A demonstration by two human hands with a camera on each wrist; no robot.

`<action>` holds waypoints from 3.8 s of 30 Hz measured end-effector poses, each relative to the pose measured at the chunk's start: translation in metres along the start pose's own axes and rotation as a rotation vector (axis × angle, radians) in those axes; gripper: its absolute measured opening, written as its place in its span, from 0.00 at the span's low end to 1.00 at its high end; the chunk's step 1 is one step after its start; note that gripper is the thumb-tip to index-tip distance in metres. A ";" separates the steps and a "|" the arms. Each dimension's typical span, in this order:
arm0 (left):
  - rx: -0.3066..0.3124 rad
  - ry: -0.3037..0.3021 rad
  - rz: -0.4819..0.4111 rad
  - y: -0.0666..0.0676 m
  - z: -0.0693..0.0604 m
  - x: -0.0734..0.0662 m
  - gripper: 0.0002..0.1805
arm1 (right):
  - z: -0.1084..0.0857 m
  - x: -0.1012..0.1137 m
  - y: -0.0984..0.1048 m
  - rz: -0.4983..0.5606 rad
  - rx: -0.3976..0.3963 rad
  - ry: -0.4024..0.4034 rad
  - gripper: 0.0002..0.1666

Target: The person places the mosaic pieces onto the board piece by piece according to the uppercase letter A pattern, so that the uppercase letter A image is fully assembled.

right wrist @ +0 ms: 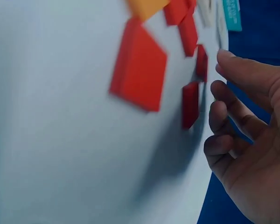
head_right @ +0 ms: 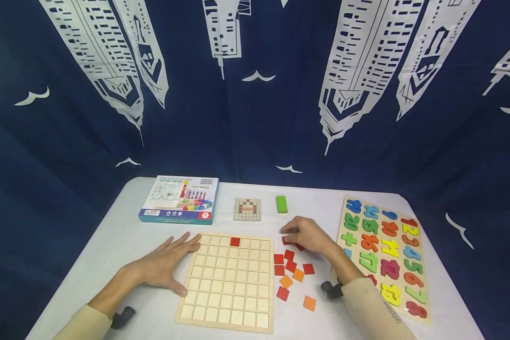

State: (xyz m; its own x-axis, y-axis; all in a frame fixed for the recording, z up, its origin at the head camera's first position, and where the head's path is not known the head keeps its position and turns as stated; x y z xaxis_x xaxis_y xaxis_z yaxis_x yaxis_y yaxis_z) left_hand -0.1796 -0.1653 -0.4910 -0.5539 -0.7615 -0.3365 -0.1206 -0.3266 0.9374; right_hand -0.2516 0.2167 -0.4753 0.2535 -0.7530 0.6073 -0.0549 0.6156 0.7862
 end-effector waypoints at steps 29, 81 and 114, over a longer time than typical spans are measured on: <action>-0.002 -0.004 0.003 -0.001 0.000 0.001 0.69 | -0.005 -0.003 -0.004 0.007 -0.017 0.008 0.09; 0.007 0.005 0.017 -0.002 0.001 0.001 0.70 | -0.003 0.059 -0.047 0.466 0.146 -0.081 0.08; 0.028 0.022 0.017 -0.001 0.001 0.001 0.70 | 0.014 0.120 -0.096 0.328 0.134 0.147 0.05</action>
State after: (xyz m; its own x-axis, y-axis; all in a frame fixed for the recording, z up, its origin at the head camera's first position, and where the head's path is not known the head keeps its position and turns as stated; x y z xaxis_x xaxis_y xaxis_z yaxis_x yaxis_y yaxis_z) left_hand -0.1804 -0.1648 -0.4923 -0.5377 -0.7791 -0.3222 -0.1346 -0.2979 0.9450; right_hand -0.2297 0.0639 -0.4761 0.3367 -0.4735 0.8139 -0.2797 0.7750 0.5667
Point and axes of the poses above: each hand's wrist, its own z-axis towards the middle knuckle, its own y-axis out of the back of the hand, x = y × z, the point moved 4 cm from there along z, towards the middle knuckle, and after that the axes turned 14 degrees about -x, right-handed, at the moved point
